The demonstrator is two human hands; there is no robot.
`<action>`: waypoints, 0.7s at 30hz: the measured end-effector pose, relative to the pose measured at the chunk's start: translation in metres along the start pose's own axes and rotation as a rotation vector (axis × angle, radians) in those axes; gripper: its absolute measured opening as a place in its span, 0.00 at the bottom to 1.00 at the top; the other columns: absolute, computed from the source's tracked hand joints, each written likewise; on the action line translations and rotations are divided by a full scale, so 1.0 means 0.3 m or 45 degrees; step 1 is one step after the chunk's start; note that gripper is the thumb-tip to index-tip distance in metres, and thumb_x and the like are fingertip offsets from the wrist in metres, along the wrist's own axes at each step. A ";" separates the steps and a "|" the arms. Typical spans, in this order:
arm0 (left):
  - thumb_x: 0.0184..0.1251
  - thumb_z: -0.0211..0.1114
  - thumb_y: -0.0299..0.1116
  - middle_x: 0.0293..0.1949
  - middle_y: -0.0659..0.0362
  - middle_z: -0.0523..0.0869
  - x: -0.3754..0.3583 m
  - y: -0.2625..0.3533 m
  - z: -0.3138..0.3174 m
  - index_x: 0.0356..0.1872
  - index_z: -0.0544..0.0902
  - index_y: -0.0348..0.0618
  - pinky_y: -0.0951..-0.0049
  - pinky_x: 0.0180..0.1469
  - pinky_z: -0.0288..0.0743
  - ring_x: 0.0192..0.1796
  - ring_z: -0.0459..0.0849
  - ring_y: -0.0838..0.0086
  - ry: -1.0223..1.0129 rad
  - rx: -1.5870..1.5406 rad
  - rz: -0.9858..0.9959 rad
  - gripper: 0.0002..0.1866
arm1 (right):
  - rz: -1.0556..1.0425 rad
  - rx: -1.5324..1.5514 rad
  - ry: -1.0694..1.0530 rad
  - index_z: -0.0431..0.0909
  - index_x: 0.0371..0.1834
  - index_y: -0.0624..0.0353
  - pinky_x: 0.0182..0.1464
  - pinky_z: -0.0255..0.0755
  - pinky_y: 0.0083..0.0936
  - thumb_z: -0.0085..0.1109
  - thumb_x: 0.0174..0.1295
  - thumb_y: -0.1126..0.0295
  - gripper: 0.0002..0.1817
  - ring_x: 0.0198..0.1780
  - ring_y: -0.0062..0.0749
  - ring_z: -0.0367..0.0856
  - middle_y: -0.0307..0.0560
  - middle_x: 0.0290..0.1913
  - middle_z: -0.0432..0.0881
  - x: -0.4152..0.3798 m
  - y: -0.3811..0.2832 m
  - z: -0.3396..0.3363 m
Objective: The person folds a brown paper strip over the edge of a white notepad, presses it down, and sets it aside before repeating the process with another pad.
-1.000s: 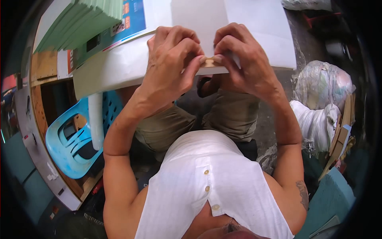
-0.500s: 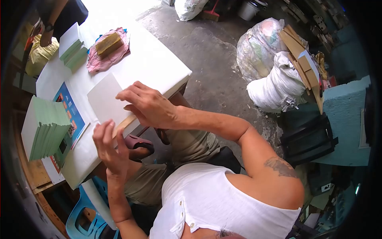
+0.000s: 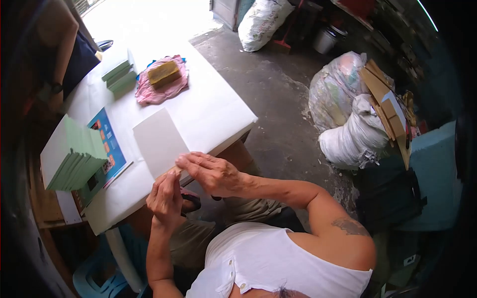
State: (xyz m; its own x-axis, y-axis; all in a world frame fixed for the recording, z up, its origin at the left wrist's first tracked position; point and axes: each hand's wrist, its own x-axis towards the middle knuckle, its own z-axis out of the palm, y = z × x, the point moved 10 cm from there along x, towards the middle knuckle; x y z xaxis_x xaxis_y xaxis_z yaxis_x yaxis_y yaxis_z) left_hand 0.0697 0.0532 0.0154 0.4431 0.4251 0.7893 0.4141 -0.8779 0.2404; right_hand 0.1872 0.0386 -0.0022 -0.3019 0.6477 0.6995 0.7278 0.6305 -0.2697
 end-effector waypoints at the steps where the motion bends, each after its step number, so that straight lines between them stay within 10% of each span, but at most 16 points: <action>1: 0.60 0.74 0.14 0.41 0.50 0.91 0.000 -0.012 -0.007 0.51 0.82 0.34 0.64 0.46 0.87 0.42 0.92 0.58 0.015 0.028 -0.028 0.18 | 0.033 0.037 -0.033 0.73 0.65 0.76 0.68 0.78 0.43 0.62 0.59 0.81 0.27 0.61 0.53 0.85 0.63 0.60 0.84 0.013 0.016 -0.007; 21: 0.58 0.71 0.19 0.43 0.53 0.90 -0.069 -0.129 -0.128 0.53 0.85 0.36 0.65 0.55 0.87 0.49 0.91 0.62 -0.010 -0.067 -0.150 0.19 | -0.088 -0.216 -0.202 0.65 0.71 0.71 0.70 0.75 0.47 0.68 0.65 0.77 0.33 0.67 0.55 0.81 0.58 0.65 0.82 0.038 -0.005 0.038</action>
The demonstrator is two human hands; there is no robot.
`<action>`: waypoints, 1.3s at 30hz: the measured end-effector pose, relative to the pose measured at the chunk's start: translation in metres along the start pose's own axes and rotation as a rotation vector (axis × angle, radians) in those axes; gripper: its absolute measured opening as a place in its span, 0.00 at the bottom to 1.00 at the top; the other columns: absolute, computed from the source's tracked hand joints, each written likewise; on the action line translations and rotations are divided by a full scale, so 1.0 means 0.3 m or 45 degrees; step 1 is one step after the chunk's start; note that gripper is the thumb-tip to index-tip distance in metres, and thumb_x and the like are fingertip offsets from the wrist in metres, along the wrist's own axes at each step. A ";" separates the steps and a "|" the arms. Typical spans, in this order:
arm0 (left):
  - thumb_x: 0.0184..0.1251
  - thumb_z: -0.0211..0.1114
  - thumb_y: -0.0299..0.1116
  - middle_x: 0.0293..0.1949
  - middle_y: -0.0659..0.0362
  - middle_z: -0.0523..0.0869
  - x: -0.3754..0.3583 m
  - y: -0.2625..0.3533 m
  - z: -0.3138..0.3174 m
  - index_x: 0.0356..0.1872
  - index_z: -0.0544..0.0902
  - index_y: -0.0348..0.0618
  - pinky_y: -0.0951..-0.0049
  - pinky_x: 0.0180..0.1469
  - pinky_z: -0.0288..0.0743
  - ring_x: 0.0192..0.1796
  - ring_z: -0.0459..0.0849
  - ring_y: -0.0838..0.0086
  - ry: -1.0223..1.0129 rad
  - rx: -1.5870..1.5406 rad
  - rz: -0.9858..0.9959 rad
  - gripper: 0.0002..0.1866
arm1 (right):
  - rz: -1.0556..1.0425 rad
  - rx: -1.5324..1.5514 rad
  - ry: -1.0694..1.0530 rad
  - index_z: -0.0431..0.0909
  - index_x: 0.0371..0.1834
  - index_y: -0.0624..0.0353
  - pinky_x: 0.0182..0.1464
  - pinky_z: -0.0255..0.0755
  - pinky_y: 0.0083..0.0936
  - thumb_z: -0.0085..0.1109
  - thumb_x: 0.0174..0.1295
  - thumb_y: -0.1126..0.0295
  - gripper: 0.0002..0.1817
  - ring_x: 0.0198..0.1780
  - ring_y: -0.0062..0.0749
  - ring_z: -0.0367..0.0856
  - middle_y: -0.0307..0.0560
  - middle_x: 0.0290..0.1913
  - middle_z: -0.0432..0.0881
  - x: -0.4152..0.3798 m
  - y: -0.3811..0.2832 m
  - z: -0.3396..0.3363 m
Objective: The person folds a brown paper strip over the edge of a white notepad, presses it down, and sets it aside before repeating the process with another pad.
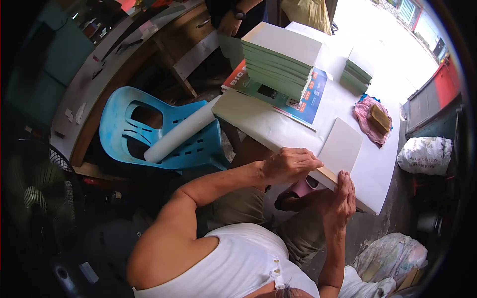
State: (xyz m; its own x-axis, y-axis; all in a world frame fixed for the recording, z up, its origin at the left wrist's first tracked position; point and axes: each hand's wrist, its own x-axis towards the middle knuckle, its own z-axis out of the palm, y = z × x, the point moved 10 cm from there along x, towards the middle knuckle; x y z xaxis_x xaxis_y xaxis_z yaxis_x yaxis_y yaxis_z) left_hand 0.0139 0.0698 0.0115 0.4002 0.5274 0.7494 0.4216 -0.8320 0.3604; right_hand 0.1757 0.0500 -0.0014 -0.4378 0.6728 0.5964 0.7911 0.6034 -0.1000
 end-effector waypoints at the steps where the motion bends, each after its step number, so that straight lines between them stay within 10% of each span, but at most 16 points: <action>1: 0.59 0.71 0.19 0.42 0.53 0.90 0.000 -0.001 0.007 0.53 0.85 0.36 0.65 0.55 0.87 0.48 0.91 0.62 0.012 0.005 -0.021 0.19 | -0.008 -0.006 -0.005 0.64 0.71 0.71 0.70 0.75 0.47 0.68 0.64 0.76 0.33 0.67 0.55 0.81 0.58 0.65 0.82 -0.001 -0.003 0.003; 9: 0.59 0.70 0.20 0.42 0.53 0.89 -0.039 -0.074 -0.084 0.54 0.83 0.36 0.62 0.53 0.86 0.47 0.89 0.58 0.187 0.179 -0.275 0.20 | 0.010 -0.018 -0.060 0.67 0.73 0.66 0.71 0.71 0.52 0.53 0.72 0.81 0.25 0.71 0.52 0.78 0.56 0.69 0.80 -0.020 0.009 0.019; 17: 0.56 0.69 0.26 0.40 0.56 0.86 0.011 0.062 0.102 0.48 0.84 0.41 0.60 0.60 0.82 0.47 0.87 0.62 0.194 0.062 0.056 0.17 | -0.146 0.116 0.136 0.71 0.67 0.68 0.63 0.78 0.54 0.50 0.79 0.67 0.20 0.58 0.57 0.86 0.56 0.60 0.86 -0.003 -0.038 -0.001; 24: 0.49 0.69 0.26 0.27 0.60 0.79 0.020 0.032 0.100 0.37 0.82 0.43 0.65 0.43 0.81 0.36 0.84 0.64 0.207 0.105 0.000 0.12 | -0.086 -0.041 0.079 0.78 0.63 0.65 0.57 0.83 0.37 0.52 0.78 0.75 0.15 0.59 0.48 0.88 0.50 0.57 0.89 -0.095 0.113 -0.040; 33: 0.39 0.72 0.36 0.26 0.66 0.82 0.039 0.091 0.163 0.28 0.83 0.53 0.62 0.43 0.77 0.38 0.83 0.66 0.383 0.330 0.130 0.11 | -0.281 0.078 0.281 0.75 0.58 0.70 0.53 0.86 0.44 0.58 0.74 0.72 0.15 0.49 0.54 0.90 0.58 0.47 0.90 -0.009 -0.060 -0.164; 39: 0.38 0.73 0.39 0.27 0.70 0.82 0.031 0.062 0.290 0.27 0.83 0.55 0.58 0.49 0.75 0.39 0.82 0.68 0.174 0.353 0.099 0.12 | -0.159 -0.100 0.254 0.78 0.58 0.69 0.33 0.86 0.33 0.43 0.74 0.34 0.42 0.36 0.43 0.92 0.54 0.43 0.91 -0.029 0.016 -0.060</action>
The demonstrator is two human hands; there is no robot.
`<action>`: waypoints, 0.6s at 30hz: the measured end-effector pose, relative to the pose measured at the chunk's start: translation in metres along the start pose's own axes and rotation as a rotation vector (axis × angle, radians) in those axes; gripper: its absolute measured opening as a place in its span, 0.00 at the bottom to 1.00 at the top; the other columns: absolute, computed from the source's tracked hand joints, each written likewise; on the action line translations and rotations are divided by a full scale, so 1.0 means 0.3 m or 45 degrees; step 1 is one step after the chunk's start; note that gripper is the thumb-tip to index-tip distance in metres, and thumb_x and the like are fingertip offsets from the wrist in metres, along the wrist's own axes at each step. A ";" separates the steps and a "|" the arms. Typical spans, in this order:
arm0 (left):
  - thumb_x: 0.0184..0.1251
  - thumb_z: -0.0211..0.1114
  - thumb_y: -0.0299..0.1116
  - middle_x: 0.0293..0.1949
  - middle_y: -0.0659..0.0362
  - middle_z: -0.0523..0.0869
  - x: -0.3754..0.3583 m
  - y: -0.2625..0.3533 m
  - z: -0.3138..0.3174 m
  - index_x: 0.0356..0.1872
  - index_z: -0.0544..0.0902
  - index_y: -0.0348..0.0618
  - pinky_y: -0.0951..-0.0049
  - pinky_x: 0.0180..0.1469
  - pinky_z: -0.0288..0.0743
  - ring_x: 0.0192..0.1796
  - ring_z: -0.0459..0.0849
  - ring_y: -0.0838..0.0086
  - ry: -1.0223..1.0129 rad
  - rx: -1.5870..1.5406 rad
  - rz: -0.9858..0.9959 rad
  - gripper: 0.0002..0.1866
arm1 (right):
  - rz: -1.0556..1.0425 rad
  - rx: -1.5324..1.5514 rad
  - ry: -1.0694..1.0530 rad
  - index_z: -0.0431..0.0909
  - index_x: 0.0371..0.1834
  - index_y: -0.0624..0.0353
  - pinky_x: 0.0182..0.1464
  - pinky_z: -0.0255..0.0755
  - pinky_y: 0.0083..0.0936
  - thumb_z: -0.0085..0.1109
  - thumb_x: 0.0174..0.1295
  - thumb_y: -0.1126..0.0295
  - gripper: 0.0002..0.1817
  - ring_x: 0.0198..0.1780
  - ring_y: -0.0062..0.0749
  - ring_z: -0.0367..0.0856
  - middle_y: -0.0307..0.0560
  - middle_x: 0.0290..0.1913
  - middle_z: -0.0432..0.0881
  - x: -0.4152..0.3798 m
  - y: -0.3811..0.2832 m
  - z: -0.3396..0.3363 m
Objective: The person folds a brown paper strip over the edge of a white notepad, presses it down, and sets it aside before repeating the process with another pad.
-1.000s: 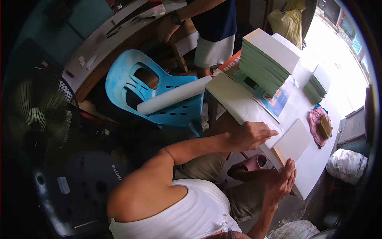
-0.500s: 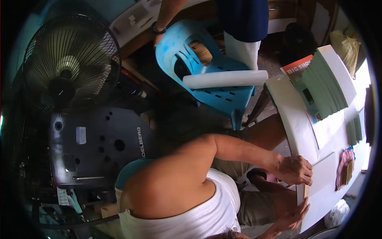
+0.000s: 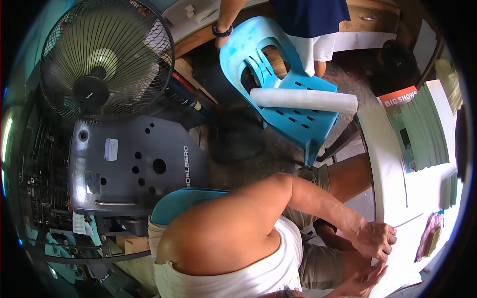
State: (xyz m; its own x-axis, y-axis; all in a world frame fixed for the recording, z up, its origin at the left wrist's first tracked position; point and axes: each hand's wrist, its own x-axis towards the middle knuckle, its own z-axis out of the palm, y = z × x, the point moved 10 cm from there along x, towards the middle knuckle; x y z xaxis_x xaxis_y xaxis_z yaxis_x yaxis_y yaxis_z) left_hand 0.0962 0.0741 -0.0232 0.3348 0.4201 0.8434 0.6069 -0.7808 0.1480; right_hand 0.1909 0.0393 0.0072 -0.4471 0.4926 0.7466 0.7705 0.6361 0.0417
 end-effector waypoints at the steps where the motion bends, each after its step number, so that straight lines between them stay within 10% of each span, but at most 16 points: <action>1: 0.37 0.73 0.39 0.26 0.70 0.82 -0.001 -0.005 -0.009 0.26 0.83 0.55 0.58 0.48 0.75 0.38 0.82 0.68 0.009 -0.020 0.011 0.11 | -0.028 -0.002 0.033 0.78 0.58 0.69 0.30 0.85 0.32 0.39 0.73 0.30 0.45 0.35 0.41 0.92 0.53 0.43 0.91 0.011 -0.005 -0.010; 11: 0.41 0.69 0.31 0.23 0.65 0.76 -0.056 -0.171 -0.188 0.23 0.78 0.50 0.68 0.38 0.78 0.33 0.80 0.68 -0.030 0.046 -0.045 0.07 | -0.036 0.142 -0.003 0.81 0.53 0.65 0.39 0.82 0.29 0.61 0.74 0.65 0.14 0.41 0.37 0.89 0.48 0.44 0.90 -0.002 0.021 0.021; 13: 0.47 0.68 0.31 0.29 0.62 0.79 -0.064 -0.211 -0.252 0.29 0.81 0.47 0.66 0.43 0.79 0.39 0.82 0.66 0.052 0.057 -0.096 0.07 | 0.079 0.296 -0.107 0.83 0.59 0.65 0.56 0.83 0.36 0.56 0.75 0.78 0.13 0.56 0.46 0.89 0.52 0.55 0.89 -0.182 0.198 0.072; 18: 0.59 0.67 0.17 0.44 0.51 0.88 -0.045 -0.260 -0.367 0.49 0.83 0.37 0.64 0.48 0.85 0.46 0.89 0.57 0.044 -0.159 -0.541 0.16 | 0.579 0.142 -0.089 0.85 0.55 0.65 0.58 0.82 0.35 0.64 0.67 0.78 0.14 0.53 0.42 0.90 0.54 0.52 0.90 -0.088 0.153 -0.053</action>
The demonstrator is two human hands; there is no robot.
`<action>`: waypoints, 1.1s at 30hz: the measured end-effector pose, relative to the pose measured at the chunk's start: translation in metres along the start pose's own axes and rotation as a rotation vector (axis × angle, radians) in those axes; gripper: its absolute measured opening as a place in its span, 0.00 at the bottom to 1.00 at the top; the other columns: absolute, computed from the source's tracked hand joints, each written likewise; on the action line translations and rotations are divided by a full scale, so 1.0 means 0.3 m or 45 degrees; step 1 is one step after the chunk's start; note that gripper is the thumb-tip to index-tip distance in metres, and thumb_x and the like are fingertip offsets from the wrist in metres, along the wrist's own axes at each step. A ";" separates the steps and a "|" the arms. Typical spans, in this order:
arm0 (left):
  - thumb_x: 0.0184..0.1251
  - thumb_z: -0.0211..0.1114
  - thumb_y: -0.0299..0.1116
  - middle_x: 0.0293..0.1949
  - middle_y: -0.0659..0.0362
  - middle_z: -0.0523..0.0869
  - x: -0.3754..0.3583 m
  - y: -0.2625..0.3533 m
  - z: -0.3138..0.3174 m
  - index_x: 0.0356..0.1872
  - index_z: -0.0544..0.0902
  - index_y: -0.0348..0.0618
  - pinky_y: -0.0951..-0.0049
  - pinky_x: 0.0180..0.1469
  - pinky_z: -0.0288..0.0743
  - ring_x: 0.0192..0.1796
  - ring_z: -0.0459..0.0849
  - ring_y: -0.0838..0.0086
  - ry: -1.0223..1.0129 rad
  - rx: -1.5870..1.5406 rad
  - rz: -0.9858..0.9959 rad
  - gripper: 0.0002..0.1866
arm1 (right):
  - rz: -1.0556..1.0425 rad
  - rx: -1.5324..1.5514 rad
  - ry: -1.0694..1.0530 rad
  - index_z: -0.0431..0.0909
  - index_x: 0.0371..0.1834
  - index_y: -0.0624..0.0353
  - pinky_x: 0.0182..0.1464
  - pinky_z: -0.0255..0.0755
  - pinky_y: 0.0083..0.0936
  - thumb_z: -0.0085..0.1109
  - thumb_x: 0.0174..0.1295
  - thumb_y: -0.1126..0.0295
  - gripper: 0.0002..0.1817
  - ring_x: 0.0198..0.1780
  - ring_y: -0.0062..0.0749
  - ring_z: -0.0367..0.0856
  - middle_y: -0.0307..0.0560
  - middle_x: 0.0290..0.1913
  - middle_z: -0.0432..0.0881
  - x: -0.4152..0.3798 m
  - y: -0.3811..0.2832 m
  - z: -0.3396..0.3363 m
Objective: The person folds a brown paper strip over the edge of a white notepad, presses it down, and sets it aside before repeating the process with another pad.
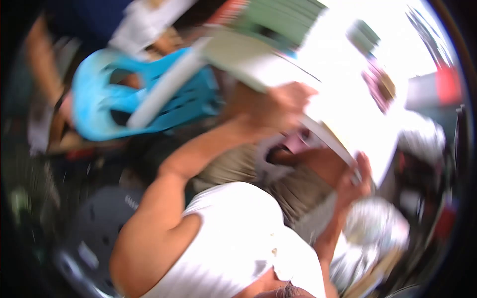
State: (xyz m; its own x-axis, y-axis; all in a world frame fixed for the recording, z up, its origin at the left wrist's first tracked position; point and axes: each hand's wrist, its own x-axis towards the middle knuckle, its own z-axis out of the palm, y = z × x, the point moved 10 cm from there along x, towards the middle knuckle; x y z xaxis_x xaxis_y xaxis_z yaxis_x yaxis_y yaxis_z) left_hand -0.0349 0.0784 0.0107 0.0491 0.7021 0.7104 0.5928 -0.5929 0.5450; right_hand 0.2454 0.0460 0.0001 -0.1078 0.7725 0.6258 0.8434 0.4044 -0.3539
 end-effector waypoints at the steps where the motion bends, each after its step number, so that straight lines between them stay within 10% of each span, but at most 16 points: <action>1: 0.63 0.70 0.19 0.49 0.50 0.89 0.016 0.031 0.020 0.52 0.84 0.39 0.63 0.52 0.85 0.50 0.90 0.56 -0.009 -0.089 0.005 0.16 | 0.083 0.156 0.025 0.85 0.55 0.63 0.58 0.81 0.35 0.68 0.64 0.78 0.15 0.53 0.43 0.90 0.53 0.53 0.90 -0.005 0.025 -0.016; 16: 0.56 0.79 0.23 0.49 0.52 0.88 -0.036 0.059 0.011 0.63 0.80 0.44 0.66 0.56 0.84 0.53 0.90 0.64 -0.159 -0.150 -0.246 0.31 | -0.540 0.092 0.198 0.81 0.53 0.65 0.55 0.86 0.41 0.73 0.57 0.80 0.20 0.47 0.44 0.91 0.52 0.42 0.90 0.031 -0.227 0.034; 23: 0.57 0.80 0.25 0.51 0.57 0.91 0.064 0.224 0.125 0.59 0.82 0.44 0.57 0.63 0.80 0.53 0.90 0.62 -0.184 0.116 0.421 0.27 | -0.634 0.162 0.265 0.81 0.55 0.63 0.51 0.86 0.38 0.77 0.55 0.77 0.23 0.47 0.43 0.91 0.51 0.44 0.90 0.142 -0.237 0.024; 33: 0.57 0.79 0.23 0.40 0.58 0.94 0.172 0.134 0.098 0.56 0.84 0.44 0.62 0.57 0.84 0.45 0.93 0.67 -0.155 -0.058 0.355 0.24 | -0.417 0.591 0.186 0.80 0.57 0.60 0.48 0.86 0.35 0.77 0.55 0.79 0.25 0.43 0.43 0.92 0.47 0.47 0.92 0.255 -0.160 0.062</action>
State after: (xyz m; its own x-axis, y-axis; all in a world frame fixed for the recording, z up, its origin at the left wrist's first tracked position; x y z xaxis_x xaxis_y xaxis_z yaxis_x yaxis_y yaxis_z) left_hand 0.0151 0.1022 0.0562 0.3024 0.5502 0.7784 0.5065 -0.7845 0.3578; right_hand 0.1869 0.0949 0.0519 -0.2225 0.5086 0.8318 0.4558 0.8084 -0.3724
